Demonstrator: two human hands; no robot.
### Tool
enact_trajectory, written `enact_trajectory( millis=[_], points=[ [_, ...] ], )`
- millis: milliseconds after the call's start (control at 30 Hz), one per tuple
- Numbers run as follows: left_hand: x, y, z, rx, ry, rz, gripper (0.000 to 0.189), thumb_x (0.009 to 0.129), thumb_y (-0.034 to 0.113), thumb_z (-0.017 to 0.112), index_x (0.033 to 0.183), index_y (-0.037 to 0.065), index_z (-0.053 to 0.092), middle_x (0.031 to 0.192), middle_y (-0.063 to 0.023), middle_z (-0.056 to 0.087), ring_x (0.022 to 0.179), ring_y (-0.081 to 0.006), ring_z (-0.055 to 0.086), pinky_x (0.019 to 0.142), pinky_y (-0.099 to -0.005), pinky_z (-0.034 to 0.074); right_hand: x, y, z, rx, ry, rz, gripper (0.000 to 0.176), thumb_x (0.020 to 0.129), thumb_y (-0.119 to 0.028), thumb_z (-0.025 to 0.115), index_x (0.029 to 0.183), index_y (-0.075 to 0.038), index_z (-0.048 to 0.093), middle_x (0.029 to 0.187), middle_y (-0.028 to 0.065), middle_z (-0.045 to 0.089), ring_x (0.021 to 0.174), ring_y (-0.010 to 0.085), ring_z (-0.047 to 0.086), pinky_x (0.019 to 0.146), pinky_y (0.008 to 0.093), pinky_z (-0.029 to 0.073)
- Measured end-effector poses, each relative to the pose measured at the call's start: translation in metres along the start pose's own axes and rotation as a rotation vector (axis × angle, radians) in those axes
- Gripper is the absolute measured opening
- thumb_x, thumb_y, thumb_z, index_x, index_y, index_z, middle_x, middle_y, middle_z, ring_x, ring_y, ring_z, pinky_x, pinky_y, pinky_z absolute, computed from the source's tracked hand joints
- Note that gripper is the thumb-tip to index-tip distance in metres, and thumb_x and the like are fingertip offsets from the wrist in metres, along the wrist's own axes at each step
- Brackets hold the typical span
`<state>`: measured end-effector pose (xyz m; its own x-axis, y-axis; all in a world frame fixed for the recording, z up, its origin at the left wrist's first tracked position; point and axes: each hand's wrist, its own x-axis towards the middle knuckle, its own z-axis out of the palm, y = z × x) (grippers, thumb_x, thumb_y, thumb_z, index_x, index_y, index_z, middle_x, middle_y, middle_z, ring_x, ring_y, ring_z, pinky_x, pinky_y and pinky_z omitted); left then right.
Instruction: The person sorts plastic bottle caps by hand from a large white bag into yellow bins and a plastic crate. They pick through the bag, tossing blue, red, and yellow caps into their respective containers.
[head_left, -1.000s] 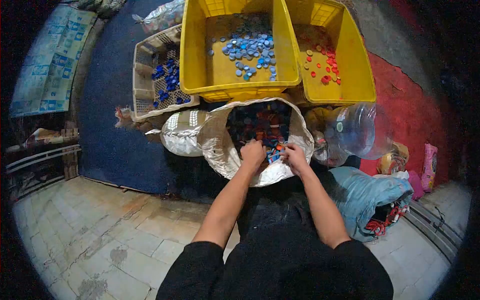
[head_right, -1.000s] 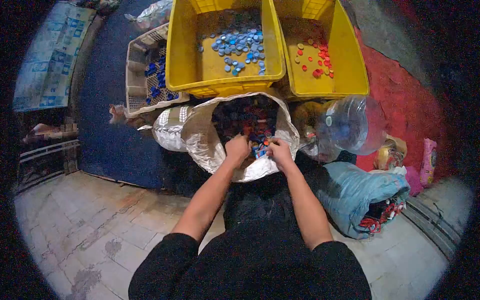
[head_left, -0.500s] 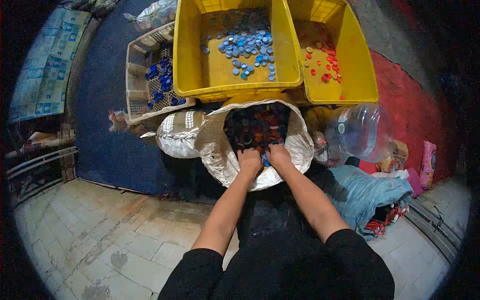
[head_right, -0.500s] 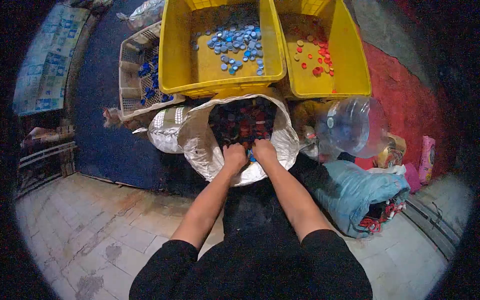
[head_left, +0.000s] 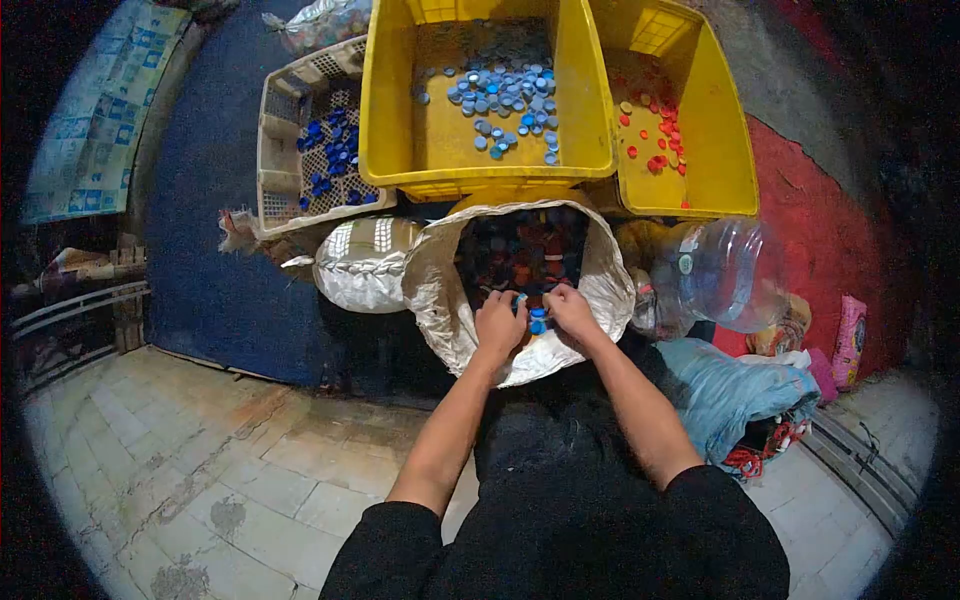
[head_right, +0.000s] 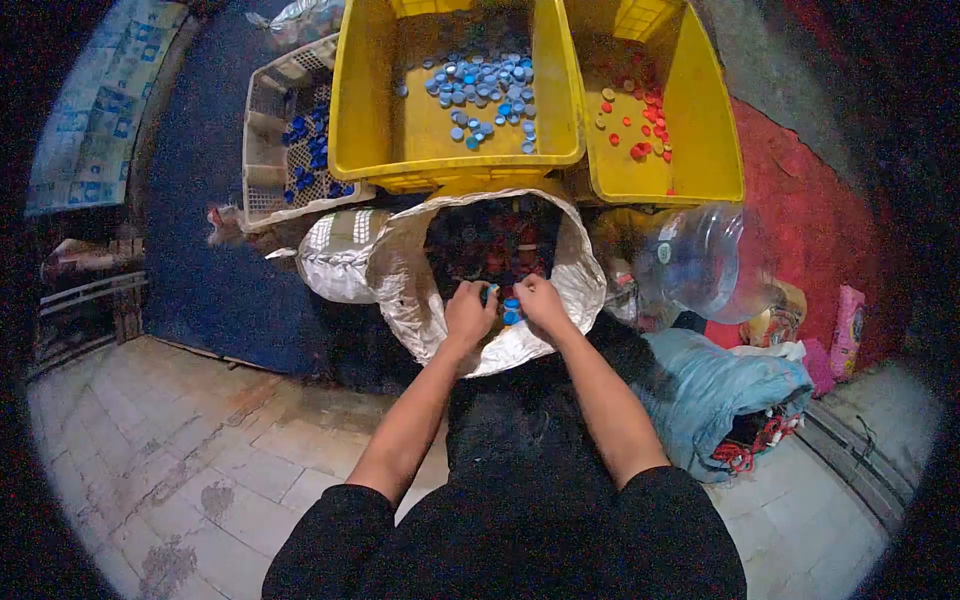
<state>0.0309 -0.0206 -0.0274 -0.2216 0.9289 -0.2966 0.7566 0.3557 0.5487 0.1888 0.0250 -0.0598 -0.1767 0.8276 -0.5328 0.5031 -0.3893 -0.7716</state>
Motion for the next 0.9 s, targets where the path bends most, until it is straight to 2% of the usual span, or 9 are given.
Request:
enact_trajectory(
  millis=[33, 133, 233, 300, 367, 433, 633, 733, 900],
  points=[
    [0.001, 0.001, -0.004, -0.184, 0.001, -0.063, 0.032, 0.084, 0.034, 0.058, 0.098, 0.006, 0.064, 0.100, -0.0124, 0.059, 0.094, -0.0312, 0.058, 0.079, -0.0438, 0.043, -0.001, 0.002, -0.009, 0.003, 0.007, -0.004, 0.016, 0.085, -0.017, 0.051, 0.078, -0.003, 0.056, 0.068, 0.0069, 0.057, 0.060, 0.0207, 0.056, 0.054, 0.0345, 0.044],
    [0.002, 0.000, -0.012, -0.384, -0.062, -0.140, 0.031, 0.086, 0.031, 0.059, 0.099, 0.004, 0.063, 0.097, -0.0139, 0.063, 0.089, -0.0304, 0.062, 0.075, -0.0388, 0.048, -0.016, -0.016, -0.041, 0.912, -0.414, 0.485, 0.013, 0.086, -0.019, 0.048, 0.085, -0.007, 0.049, 0.083, 0.0132, 0.062, 0.047, 0.0099, 0.038, 0.042, 0.0233, 0.032],
    [0.002, -0.004, -0.015, -0.697, -0.156, -0.206, 0.025, 0.087, 0.024, 0.057, 0.098, 0.001, 0.061, 0.092, -0.0121, 0.065, 0.079, -0.0221, 0.065, 0.067, -0.0319, 0.049, -0.037, -0.053, -0.052, 1.107, -0.343, 0.463, 0.011, 0.086, -0.018, 0.048, 0.084, -0.007, 0.050, 0.080, 0.0113, 0.058, 0.047, 0.0110, 0.038, 0.043, 0.0235, 0.033],
    [-0.006, 0.012, -0.039, -1.226, -0.297, -0.395, 0.020, 0.090, 0.019, 0.055, 0.095, 0.000, 0.057, 0.088, -0.0071, 0.065, 0.074, -0.0146, 0.061, 0.063, -0.0273, 0.048, -0.054, -0.072, -0.055, 1.116, -0.350, 0.404, 0.008, 0.085, -0.017, 0.050, 0.085, -0.009, 0.049, 0.075, 0.0082, 0.054, 0.051, 0.0117, 0.040, 0.046, 0.0245, 0.035],
    [-0.014, 0.032, -0.057, -1.504, -0.417, -0.412, 0.019, 0.090, 0.019, 0.051, 0.096, 0.002, 0.052, 0.103, -0.0118, 0.063, 0.081, -0.0165, 0.063, 0.067, -0.0281, 0.051, -0.066, -0.084, -0.055, 1.167, -0.291, 0.388, 0.006, 0.085, -0.017, 0.050, 0.085, -0.011, 0.048, 0.080, 0.0092, 0.056, 0.057, 0.0136, 0.043, 0.050, 0.0268, 0.038],
    [-0.023, 0.049, -0.081, -1.559, -0.457, -0.403, 0.021, 0.089, 0.019, 0.051, 0.101, 0.002, 0.050, 0.104, -0.0141, 0.063, 0.082, -0.0193, 0.063, 0.068, -0.0298, 0.052, -0.078, -0.096, -0.063, 1.273, -0.473, 0.301, 0.005, 0.087, -0.015, 0.046, 0.088, -0.012, 0.049, 0.084, 0.0068, 0.056, 0.063, 0.0170, 0.047, 0.055, 0.0280, 0.041],
    [-0.034, 0.080, -0.116, -1.601, -0.355, -0.210, 0.024, 0.087, 0.014, 0.061, 0.106, 0.003, 0.051, 0.106, -0.0099, 0.061, 0.089, -0.0175, 0.061, 0.074, -0.0283, 0.050, -0.102, -0.143, -0.081, 1.173, -0.497, 0.242, 0.027, 0.091, -0.024, 0.038, 0.103, -0.009, 0.057, 0.082, 0.0064, 0.055, 0.064, 0.0177, 0.049, 0.056, 0.0289, 0.042],
    [-0.049, 0.108, -0.144, -1.246, -0.095, 0.078, 0.044, 0.081, 0.011, 0.072, 0.119, 0.000, 0.053, 0.094, -0.0046, 0.062, 0.083, -0.0099, 0.059, 0.070, -0.0237, 0.049, -0.116, -0.167, -0.093, 1.147, -0.513, 0.230, 0.035, 0.096, -0.032, 0.037, 0.103, -0.003, 0.057, 0.075, 0.0039, 0.052, 0.064, 0.0148, 0.049, 0.058, 0.0290, 0.042],
    [-0.061, 0.118, -0.147, -0.908, 0.049, 0.247, 0.037, 0.079, 0.008, 0.073, 0.114, 0.003, 0.060, 0.095, -0.0034, 0.064, 0.084, -0.0083, 0.059, 0.073, -0.0226, 0.049, -0.128, -0.182, -0.094, 0.928, -0.470, 0.114, 0.030, 0.095, -0.034, 0.050, 0.089, -0.005, 0.055, 0.073, 0.0005, 0.050, 0.061, 0.0112, 0.049, 0.057, 0.0269, 0.042]
  ],
)
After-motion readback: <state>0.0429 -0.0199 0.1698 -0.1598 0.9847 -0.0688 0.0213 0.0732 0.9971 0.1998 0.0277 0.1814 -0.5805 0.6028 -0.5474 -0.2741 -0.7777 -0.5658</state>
